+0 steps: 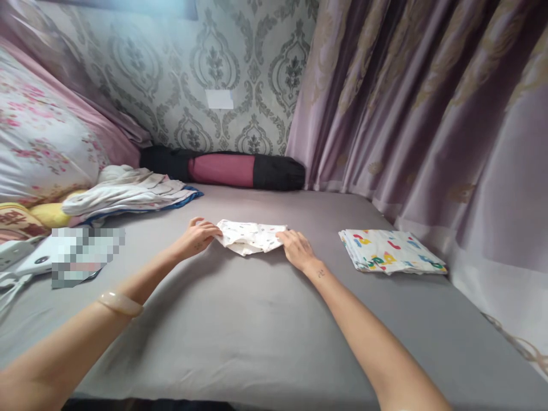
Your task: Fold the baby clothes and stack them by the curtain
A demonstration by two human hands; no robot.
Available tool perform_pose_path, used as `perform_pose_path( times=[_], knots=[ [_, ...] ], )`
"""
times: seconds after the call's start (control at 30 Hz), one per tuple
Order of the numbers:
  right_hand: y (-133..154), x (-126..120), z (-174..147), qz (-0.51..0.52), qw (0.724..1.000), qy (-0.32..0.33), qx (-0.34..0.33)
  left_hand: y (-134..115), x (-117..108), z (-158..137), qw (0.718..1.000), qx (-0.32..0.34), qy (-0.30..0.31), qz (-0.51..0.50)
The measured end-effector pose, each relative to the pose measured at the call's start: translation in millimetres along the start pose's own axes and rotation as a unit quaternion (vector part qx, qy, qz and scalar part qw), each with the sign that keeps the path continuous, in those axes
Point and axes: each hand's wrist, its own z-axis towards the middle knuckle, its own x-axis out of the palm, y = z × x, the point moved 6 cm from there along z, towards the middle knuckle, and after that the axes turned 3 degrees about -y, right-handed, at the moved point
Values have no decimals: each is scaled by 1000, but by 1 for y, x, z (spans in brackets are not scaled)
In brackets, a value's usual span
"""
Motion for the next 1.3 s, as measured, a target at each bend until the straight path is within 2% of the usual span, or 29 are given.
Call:
perform_pose_path(
  times=[0.17,0.33,0.47,0.57,0.67,0.73,0.83,0.9,1.13,1.3],
  knots=[
    [4,7,-12,5,999,35,-18,-2,8,-11,999,13,35,-10],
    [2,3,-17,21,997,72,10,0,5,-15,998,-3,50,-27],
    [2,0,3,34,992,81,89,1,4,4,995,-68,56,-42],
    [15,4,33,61,988,53,130,-9,10,30,993,-104,37,-44],
    [35,20,60,83,988,27,128,-32,25,52,995,-66,34,-59],
    [43,34,70,83,988,24,130,-44,38,58,995,-33,70,-69],
    [45,53,71,88,983,49,151,-50,54,56,987,-12,131,-97],
    [43,61,67,97,980,70,159,-47,58,52,983,-9,146,-115],
    [45,59,60,89,982,89,142,-42,63,47,979,-1,176,-105],
    [50,56,59,65,986,91,124,-43,63,48,982,-11,160,-97]
  ],
)
